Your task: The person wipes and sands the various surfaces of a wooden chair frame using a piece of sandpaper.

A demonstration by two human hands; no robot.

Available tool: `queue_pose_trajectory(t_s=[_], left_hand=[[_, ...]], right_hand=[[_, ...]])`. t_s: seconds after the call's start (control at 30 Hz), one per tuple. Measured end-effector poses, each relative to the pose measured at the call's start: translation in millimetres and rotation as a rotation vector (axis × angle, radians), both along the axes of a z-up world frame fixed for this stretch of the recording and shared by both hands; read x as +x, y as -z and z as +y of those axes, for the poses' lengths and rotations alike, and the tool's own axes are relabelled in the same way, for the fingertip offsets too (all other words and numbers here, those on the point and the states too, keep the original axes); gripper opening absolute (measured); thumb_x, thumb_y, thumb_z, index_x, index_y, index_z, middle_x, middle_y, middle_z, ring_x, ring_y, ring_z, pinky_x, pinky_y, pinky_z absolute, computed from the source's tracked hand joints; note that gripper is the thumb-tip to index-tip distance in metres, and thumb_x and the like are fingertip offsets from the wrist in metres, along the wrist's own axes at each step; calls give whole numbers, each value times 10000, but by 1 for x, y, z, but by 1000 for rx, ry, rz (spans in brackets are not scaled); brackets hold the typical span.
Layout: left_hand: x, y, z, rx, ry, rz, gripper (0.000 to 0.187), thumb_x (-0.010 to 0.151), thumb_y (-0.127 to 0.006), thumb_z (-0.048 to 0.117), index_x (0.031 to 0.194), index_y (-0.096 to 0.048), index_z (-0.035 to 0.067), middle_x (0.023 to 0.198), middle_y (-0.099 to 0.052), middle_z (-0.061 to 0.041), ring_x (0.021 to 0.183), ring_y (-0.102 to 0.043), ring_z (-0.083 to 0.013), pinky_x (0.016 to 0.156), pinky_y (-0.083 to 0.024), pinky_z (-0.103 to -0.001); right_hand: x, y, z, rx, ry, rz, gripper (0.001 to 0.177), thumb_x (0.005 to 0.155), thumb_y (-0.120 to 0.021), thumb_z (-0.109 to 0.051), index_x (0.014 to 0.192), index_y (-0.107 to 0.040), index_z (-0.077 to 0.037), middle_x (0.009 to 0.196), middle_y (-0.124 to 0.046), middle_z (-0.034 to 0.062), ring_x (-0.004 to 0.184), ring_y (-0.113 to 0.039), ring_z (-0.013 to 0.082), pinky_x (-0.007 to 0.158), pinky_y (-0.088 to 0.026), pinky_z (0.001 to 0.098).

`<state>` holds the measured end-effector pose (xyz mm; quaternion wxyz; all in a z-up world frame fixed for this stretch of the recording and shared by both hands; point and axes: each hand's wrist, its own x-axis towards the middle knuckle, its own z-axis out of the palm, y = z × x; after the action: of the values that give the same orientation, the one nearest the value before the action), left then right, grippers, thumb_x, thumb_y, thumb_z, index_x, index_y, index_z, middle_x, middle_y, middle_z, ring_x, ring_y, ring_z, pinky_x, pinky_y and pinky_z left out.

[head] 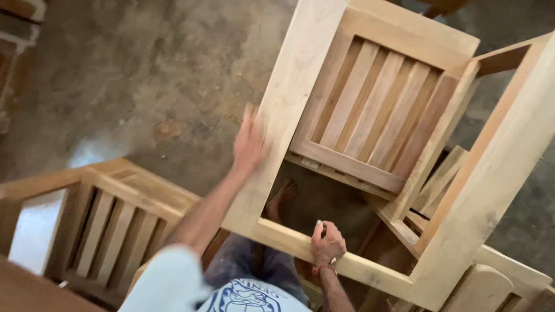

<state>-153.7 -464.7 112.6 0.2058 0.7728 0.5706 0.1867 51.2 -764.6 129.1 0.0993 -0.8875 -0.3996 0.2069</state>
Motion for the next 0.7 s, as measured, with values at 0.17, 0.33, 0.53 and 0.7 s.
queue_pose_trajectory(t_s=[0.17, 0.33, 0.53, 0.7], left_hand=[[-83, -4, -160, -17, 22, 285, 797, 832, -703, 407, 1466, -397, 34, 1601, -266, -236, 1440, -360, -411, 1096, -282, -581], [6, 49, -37, 337, 313, 304, 729, 973, -583, 471, 1523, -469, 6, 1630, -339, -186, 1537, -250, -346, 1243, -150, -658], [101, 21, 25, 249, 86, 172, 695, 1023, -579, 455, 1558, -402, 47, 1640, -366, -128, 1530, -321, -301, 1221, -228, -608], [-18, -19, -199, 292, 105, 363, 758, 945, -671, 457, 1530, -421, 45, 1591, -451, -150, 1476, -431, -327, 1190, -257, -645]], right_hand=[[0, 5, 4, -51, 17, -11, 174, 899, -679, -348, 918, -742, -188, 884, -756, 42, 814, -701, 311, 751, -552, 447], [2, 12, 4, 18, 16, 1, 171, 919, -676, -338, 936, -749, -184, 906, -760, 62, 838, -711, 318, 765, -553, 450], [0, 4, 5, -16, 11, -28, 177, 934, -680, -334, 925, -748, -170, 894, -763, 51, 823, -714, 318, 746, -555, 449], [2, 3, 10, 60, 3, 14, 166, 927, -680, -325, 925, -742, -171, 864, -757, 42, 811, -715, 305, 748, -560, 444]])
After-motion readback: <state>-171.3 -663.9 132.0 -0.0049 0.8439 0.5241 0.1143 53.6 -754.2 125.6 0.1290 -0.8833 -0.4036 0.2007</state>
